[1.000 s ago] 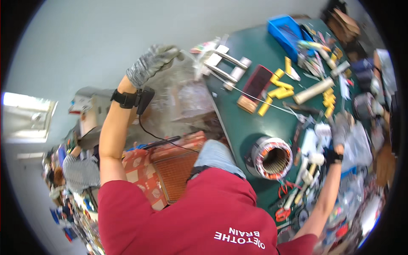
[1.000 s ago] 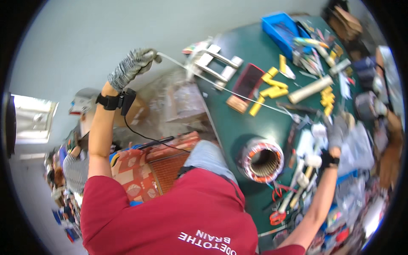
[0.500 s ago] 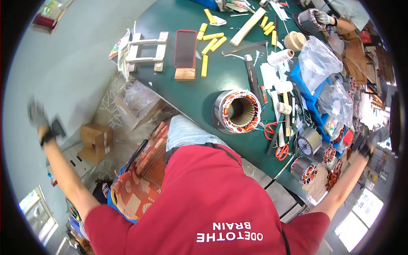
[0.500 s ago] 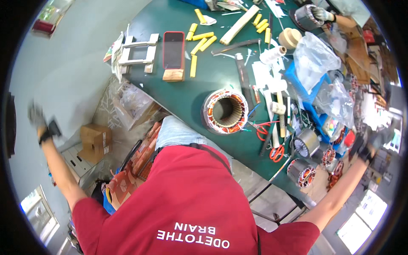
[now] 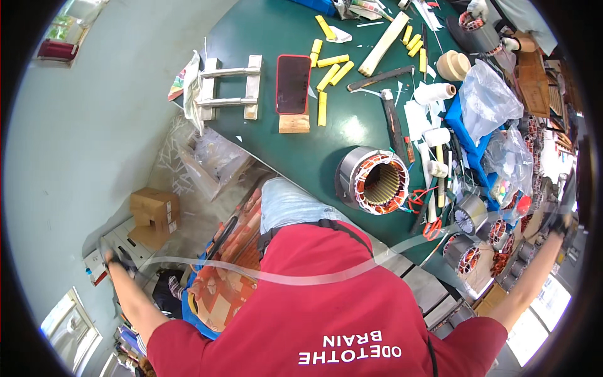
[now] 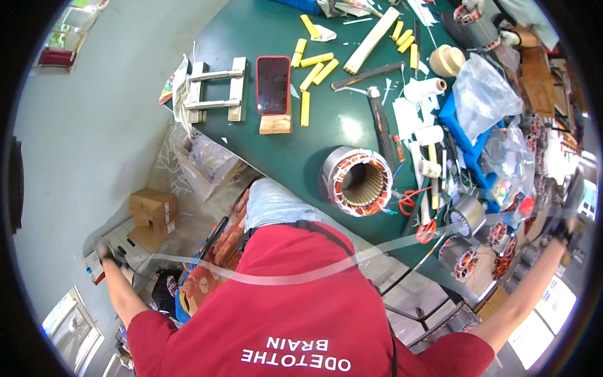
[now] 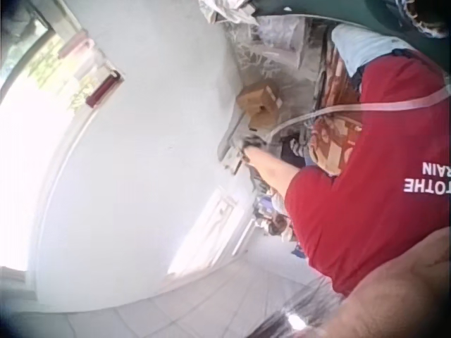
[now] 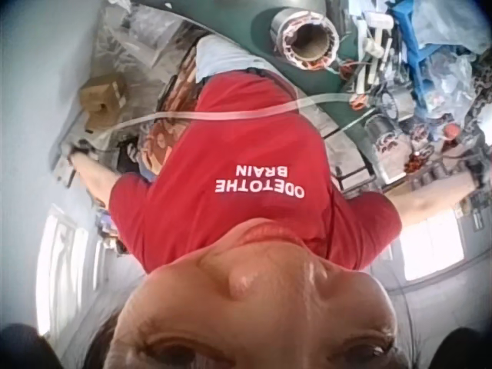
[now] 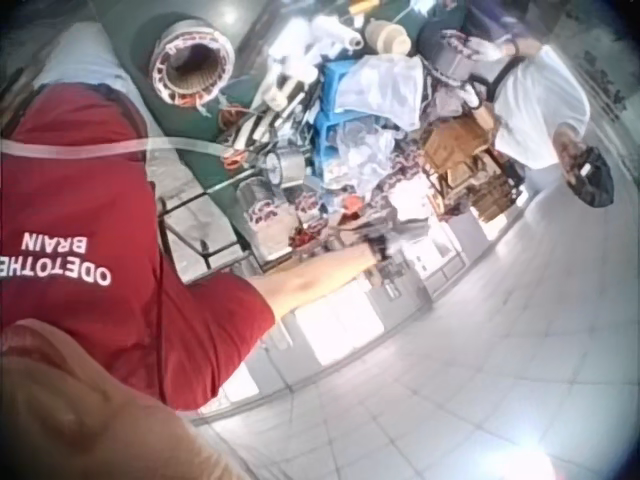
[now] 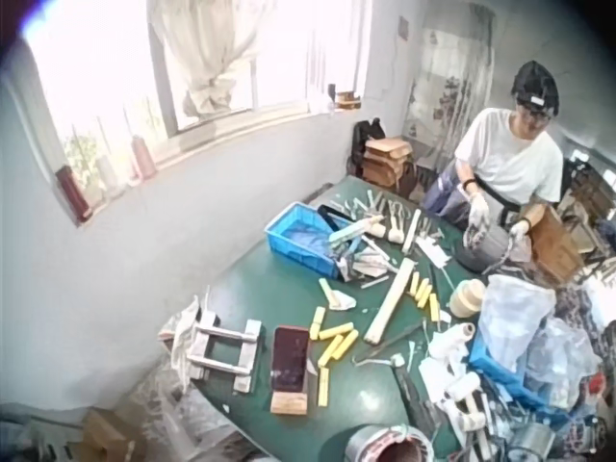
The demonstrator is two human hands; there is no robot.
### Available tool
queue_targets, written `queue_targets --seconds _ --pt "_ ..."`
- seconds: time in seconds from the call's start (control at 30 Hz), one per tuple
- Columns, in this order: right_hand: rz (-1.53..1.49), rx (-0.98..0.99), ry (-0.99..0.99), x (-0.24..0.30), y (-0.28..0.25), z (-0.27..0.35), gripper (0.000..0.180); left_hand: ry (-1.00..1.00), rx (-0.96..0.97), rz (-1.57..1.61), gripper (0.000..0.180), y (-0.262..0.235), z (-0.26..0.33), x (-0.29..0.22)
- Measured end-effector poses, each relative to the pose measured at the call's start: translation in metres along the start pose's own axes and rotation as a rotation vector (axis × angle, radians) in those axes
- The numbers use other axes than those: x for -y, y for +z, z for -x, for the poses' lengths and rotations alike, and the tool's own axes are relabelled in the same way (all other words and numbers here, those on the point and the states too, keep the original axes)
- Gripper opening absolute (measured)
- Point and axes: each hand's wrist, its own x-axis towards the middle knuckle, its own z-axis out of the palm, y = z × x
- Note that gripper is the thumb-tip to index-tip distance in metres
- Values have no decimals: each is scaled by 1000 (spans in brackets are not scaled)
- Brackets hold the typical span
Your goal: Connecting and securing wires on a motor stator using thread and scissors.
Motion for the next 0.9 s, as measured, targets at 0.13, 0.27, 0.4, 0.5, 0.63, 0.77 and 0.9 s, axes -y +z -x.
queue_targets --seconds 0.13,0.27,0.4,0.5,0.63,0.77,0.9 --pt "-34 -84 -110 1 9 -15 48 935 -434 262 37 -43 125 -258" --pt "-6 -193 -184 24 40 -31 47 1302 227 739 39 -37 376 -442" --pt "261 -235 -21 48 106 -35 28 1366 1194 980 37 -5 542 -487" --pt "386 -270 211 23 125 -10 18 1126 1748 870 28 12 577 -490" --pt "114 -423 65 -2 136 97 46 987 1458 881 39 -7 577 -484" --pt "-113 -434 521 -43 210 227 39 790 1012 1348 27 -35 552 -491" --pt "-71 -463 1129 -119 303 329 17 1079 1212 916 24 1 544 -471"
